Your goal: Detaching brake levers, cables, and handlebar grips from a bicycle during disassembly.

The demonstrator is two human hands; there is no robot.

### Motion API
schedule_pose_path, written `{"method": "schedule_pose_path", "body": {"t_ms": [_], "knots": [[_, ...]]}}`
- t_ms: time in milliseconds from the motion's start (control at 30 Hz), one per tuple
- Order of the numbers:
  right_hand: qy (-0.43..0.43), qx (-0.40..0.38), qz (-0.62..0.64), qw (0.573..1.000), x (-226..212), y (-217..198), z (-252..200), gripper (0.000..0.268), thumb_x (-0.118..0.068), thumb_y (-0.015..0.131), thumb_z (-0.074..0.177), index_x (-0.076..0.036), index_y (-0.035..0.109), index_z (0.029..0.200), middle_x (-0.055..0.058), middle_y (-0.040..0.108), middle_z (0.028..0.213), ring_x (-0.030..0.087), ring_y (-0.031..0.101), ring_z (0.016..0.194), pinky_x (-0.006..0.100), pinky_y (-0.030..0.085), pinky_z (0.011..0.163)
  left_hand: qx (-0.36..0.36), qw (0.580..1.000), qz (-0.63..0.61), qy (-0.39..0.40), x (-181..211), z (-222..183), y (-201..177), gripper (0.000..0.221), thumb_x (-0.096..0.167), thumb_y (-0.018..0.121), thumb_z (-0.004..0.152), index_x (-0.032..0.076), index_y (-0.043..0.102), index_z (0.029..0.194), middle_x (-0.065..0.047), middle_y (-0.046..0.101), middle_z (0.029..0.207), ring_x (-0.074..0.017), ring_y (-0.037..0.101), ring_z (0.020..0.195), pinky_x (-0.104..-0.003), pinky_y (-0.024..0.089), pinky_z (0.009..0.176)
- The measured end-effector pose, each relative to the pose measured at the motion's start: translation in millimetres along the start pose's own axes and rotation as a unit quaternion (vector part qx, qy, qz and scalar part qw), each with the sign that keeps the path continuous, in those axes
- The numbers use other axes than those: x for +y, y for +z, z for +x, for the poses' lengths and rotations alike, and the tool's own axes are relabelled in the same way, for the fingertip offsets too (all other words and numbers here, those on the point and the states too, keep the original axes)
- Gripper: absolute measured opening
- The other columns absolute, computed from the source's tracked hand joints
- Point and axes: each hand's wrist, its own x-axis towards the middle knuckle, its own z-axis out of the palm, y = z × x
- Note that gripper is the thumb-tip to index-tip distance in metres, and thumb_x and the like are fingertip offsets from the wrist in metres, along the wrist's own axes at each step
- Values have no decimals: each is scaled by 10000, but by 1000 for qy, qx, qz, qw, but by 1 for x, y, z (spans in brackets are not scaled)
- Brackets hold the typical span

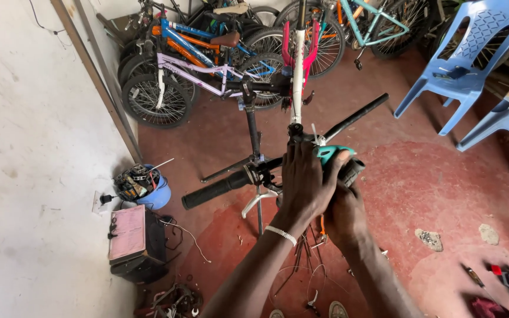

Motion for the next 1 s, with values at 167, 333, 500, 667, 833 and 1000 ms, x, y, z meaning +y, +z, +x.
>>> {"method": "schedule_pose_path", "body": {"t_ms": [167, 333, 500, 667, 833, 1000], "knots": [[-10, 88, 46, 995, 1, 9, 2, 134, -31, 599, 759, -29, 538, 878, 128, 535, 623, 226, 537, 458, 340, 435, 326, 1, 993, 93, 73, 1, 8, 12, 604, 624, 381, 847, 50, 537, 747, -72, 487, 689, -292, 557, 729, -399, 454, 628], [-28, 158, 89, 983, -4, 20, 15, 168, -44, 616, 740, -40, 537, 889, 135, 546, 612, 240, 548, 439, 364, 458, 351, -45, 985, 147, 83, -13, -1, 25, 579, 559, 418, 854, 0, 558, 798, -172, 522, 803, -396, 579, 854, -447, 462, 654], [-28, 221, 119, 968, -20, 26, 21, 203, -57, 634, 722, -52, 536, 899, 143, 557, 601, 254, 558, 419, 389, 481, 377, -69, 982, 145, 100, -12, 4, 11, 661, 603, 383, 853, -30, 570, 821, -182, 516, 799, -382, 599, 791, -411, 488, 557], [-257, 223, -45, 939, -81, 8, 83, 129, -47, 590, 753, -130, 531, 832, 96, 592, 602, 175, 547, 365, 282, 433, 272, -194, 939, 275, 72, -42, 4, -8, 392, 446, 566, 818, 57, 544, 867, -113, 585, 711, -313, 646, 730, -452, 457, 717], [-304, 330, 48, 892, -101, -37, 134, 140, -82, 606, 809, -153, 504, 743, 32, 546, 586, 101, 464, 448, 255, 299, 320, -257, 919, 294, 57, -72, 3, -17, 220, 323, 625, 867, 109, 594, 821, -75, 623, 735, -286, 615, 703, -423, 465, 701], [111, 11, 161, 981, 24, -130, 237, 208, -230, 596, 713, -252, 407, 630, -83, 386, 543, 25, 358, 436, 130, 277, 424, -311, 900, 290, 92, -102, 5, 2, 233, 324, 572, 898, 100, 579, 965, -70, 645, 843, -275, 613, 834, -432, 446, 787]]}}
